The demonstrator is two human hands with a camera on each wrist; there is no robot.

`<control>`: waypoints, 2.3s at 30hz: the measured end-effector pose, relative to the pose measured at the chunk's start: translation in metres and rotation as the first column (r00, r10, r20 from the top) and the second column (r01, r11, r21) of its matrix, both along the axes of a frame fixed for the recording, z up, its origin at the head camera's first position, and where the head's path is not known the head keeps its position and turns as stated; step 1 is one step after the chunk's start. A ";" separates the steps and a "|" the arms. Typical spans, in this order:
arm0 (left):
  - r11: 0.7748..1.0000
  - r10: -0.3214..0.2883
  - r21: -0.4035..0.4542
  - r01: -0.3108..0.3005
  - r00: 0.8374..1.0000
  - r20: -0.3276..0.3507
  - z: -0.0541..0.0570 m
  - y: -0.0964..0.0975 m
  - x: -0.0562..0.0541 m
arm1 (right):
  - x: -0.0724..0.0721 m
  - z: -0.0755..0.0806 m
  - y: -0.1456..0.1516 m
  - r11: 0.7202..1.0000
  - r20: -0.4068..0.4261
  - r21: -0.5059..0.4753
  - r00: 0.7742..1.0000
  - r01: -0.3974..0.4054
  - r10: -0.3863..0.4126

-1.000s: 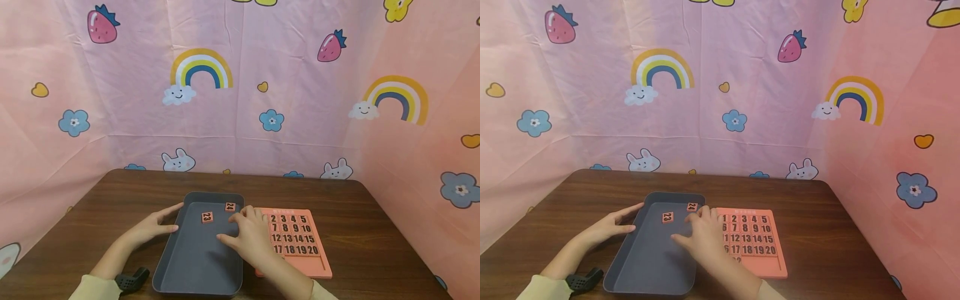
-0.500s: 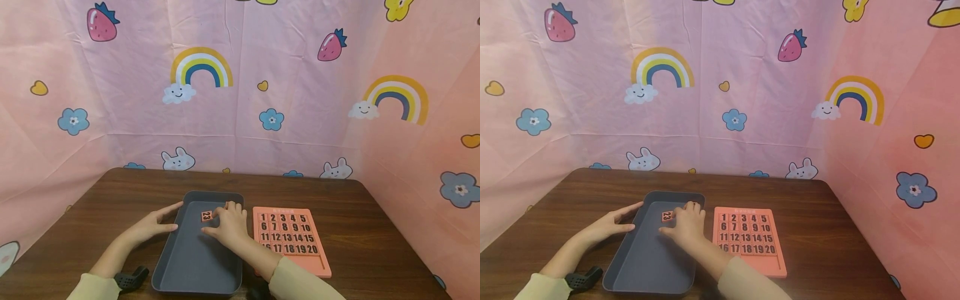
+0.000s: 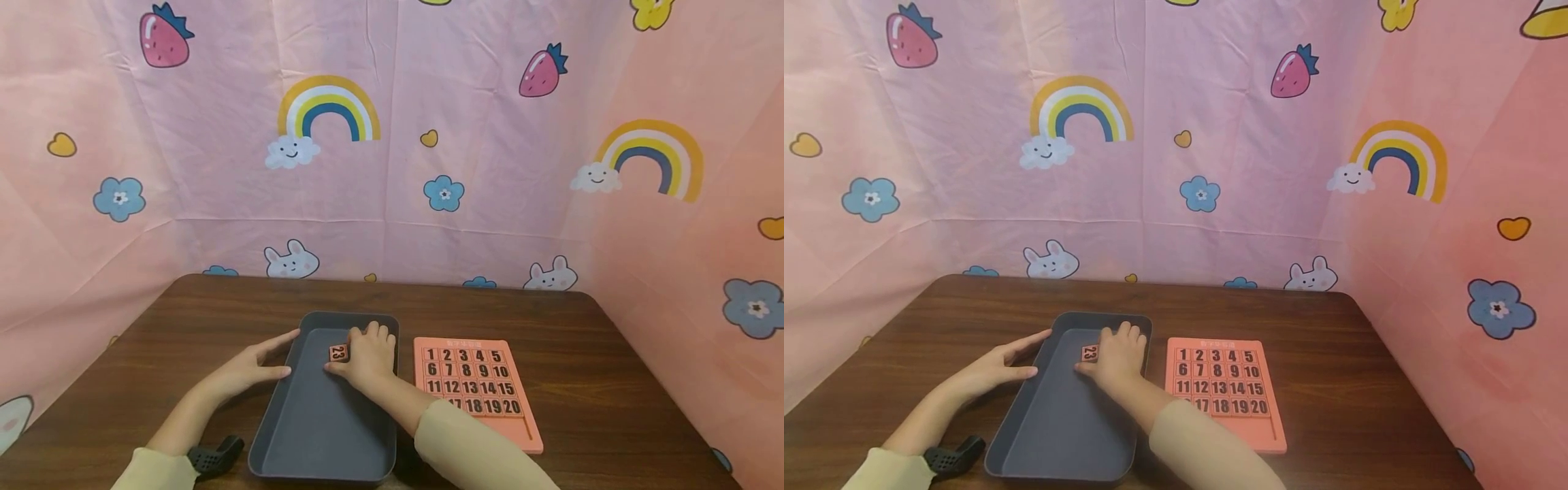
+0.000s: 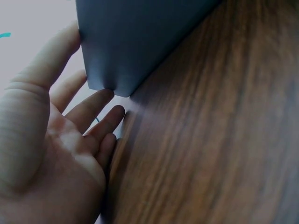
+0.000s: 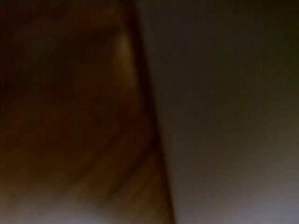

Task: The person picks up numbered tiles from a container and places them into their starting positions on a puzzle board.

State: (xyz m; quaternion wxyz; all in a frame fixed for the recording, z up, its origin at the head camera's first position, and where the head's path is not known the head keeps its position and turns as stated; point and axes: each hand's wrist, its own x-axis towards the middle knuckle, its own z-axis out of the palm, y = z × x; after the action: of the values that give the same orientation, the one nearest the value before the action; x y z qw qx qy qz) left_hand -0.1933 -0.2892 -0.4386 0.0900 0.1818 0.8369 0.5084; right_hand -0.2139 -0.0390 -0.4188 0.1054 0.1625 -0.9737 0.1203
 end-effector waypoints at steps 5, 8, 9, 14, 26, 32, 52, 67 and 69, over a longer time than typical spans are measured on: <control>1.000 -0.004 0.015 0.004 1.000 -0.009 0.001 0.000 0.000 | -0.004 -0.001 -0.002 0.999 0.005 0.038 1.000 0.029 -0.029; 1.000 -0.003 0.012 0.003 1.000 -0.009 0.001 0.000 -0.001 | -0.006 -0.002 -0.002 0.999 0.008 0.045 1.000 0.029 -0.029; 1.000 0.000 0.011 0.000 1.000 -0.007 0.002 0.000 -0.001 | -0.007 -0.003 -0.002 0.998 0.008 0.049 1.000 0.027 -0.028; 1.000 0.005 0.004 -0.005 1.000 -0.007 0.002 -0.001 0.000 | -0.009 -0.005 -0.002 0.998 0.003 0.054 1.000 0.019 -0.019; 1.000 -0.001 -0.001 0.001 1.000 -0.011 0.001 -0.001 0.000 | -0.013 -0.005 0.003 0.999 0.030 -0.041 1.000 -0.008 0.009; 1.000 0.016 -0.017 -0.016 1.000 -0.001 0.002 0.000 0.000 | -0.010 0.004 0.010 0.991 0.002 -0.109 0.997 -0.082 0.083; 1.000 0.003 0.010 -0.003 1.000 -0.013 -0.003 0.002 -0.002 | 0.018 0.039 0.084 0.919 -0.029 -0.267 0.956 -0.289 0.292; 1.000 -0.003 0.005 0.003 1.000 -0.011 0.000 0.000 -0.001 | 0.057 0.039 0.152 0.897 -0.060 -0.335 0.956 -0.290 0.287; 1.000 -0.003 0.003 0.003 1.000 -0.007 0.001 0.000 -0.001 | 0.059 0.037 0.162 0.900 -0.064 -0.324 0.955 -0.293 0.289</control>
State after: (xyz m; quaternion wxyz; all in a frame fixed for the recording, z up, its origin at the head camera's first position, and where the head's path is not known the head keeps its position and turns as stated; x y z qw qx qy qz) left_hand -0.1942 -0.2893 -0.4377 0.0873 0.1849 0.8362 0.5089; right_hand -0.1549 0.1227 -0.3821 0.1191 0.2870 -0.9037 0.2945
